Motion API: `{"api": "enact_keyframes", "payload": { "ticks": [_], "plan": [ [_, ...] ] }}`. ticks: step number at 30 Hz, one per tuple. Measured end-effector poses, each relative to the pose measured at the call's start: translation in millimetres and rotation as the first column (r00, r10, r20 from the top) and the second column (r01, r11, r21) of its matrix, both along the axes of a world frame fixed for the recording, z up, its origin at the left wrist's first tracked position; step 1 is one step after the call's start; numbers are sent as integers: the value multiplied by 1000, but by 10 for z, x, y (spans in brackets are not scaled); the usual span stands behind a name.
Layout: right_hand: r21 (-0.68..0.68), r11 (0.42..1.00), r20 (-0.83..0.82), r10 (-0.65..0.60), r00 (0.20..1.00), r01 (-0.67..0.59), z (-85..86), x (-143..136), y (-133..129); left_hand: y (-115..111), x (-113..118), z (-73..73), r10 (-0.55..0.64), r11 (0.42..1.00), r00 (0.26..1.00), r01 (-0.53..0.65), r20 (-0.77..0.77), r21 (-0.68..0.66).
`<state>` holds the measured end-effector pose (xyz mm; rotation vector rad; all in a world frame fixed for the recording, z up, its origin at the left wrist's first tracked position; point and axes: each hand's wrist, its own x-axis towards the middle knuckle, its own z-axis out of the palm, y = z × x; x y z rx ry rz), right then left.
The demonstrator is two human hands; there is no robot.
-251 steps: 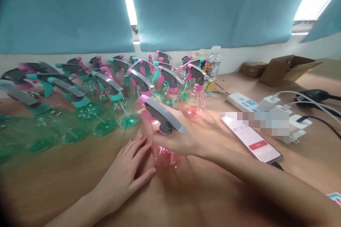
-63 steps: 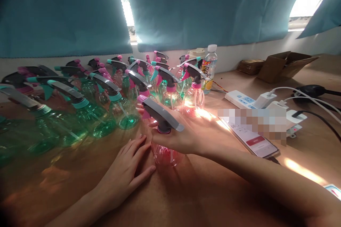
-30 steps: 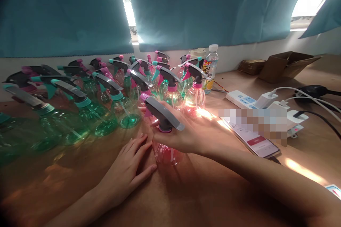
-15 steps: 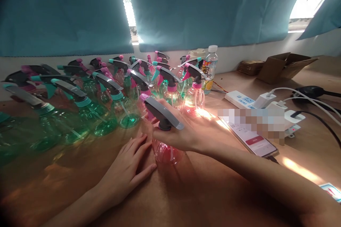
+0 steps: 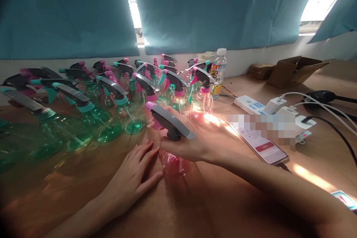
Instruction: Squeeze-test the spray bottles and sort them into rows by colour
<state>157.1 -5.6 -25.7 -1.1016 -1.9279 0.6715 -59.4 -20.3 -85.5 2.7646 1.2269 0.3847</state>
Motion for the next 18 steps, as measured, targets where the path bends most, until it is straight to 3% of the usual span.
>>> {"api": "enact_keyframes", "payload": {
  "ticks": [7, 15, 18],
  "plan": [
    [5, 1000, -19, -12, 1000, 12, -81, 54, 42, 1, 6, 11, 0, 1000, 1000, 0, -2, -9],
    [-5, 995, -247, 98, 964, -103, 0, -54, -6, -3, 11, 0, 1, 1000, 1000, 0, 31, -9],
    [8, 999, -189, 50, 981, -49, 11, -55, -16, -6, 6, -4, -1, 1000, 1000, 1, 24, -9]
  ]
}}
